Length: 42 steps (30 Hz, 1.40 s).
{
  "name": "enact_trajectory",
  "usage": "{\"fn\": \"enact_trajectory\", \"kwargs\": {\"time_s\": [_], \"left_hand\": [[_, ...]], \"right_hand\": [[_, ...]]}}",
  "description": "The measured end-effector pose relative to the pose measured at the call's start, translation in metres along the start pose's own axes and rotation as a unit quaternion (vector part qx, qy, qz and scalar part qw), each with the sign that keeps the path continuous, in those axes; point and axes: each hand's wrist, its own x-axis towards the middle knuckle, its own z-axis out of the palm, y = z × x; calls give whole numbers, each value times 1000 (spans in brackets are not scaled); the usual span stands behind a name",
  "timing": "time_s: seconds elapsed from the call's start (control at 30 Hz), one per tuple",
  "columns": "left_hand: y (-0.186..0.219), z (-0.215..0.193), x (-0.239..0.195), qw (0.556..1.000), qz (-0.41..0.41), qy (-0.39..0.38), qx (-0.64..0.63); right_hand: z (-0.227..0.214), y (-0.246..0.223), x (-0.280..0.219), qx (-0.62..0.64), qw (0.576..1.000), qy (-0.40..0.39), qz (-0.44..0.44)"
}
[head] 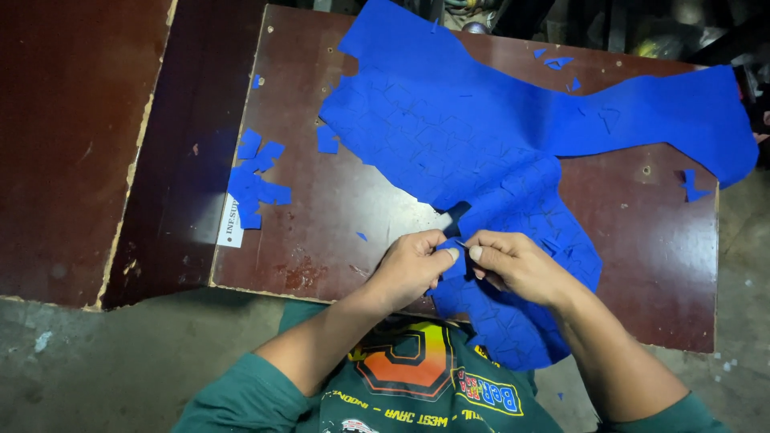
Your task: Cutting out small pattern pieces from a large sheet of blue fabric using small scissors
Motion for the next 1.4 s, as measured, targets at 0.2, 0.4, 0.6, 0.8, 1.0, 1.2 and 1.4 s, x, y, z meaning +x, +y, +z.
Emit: {"fn": "enact_trajectory", "kwargs": {"time_s": [0.2,0.4,0.6,0.8,1.0,1.2,1.4], "left_hand": [[-7,2,5,1000,-4,-2,16],[1,0,2,998,-10,-13,67],[-12,4,9,998,8,-8,65],[-26,-1,8,993,61,0,-99],[-24,5,28,972,176,64,-142],[11,-18,76,921,350,142,92],[13,-6,72,954,207,195,92]], "right_hand": [[-5,15,5,-5,1000,-9,1],[-6,24,7,-12,1000,-19,-10],[-2,14,5,7,1000,2,-26],[-5,37,3,-57,991,94,-82],[-12,-4,-27,-208,971,-12,-117],[-49,-3,-55,-280,959,32,7],[-54,39,-20,-343,883,319,-41]]}}
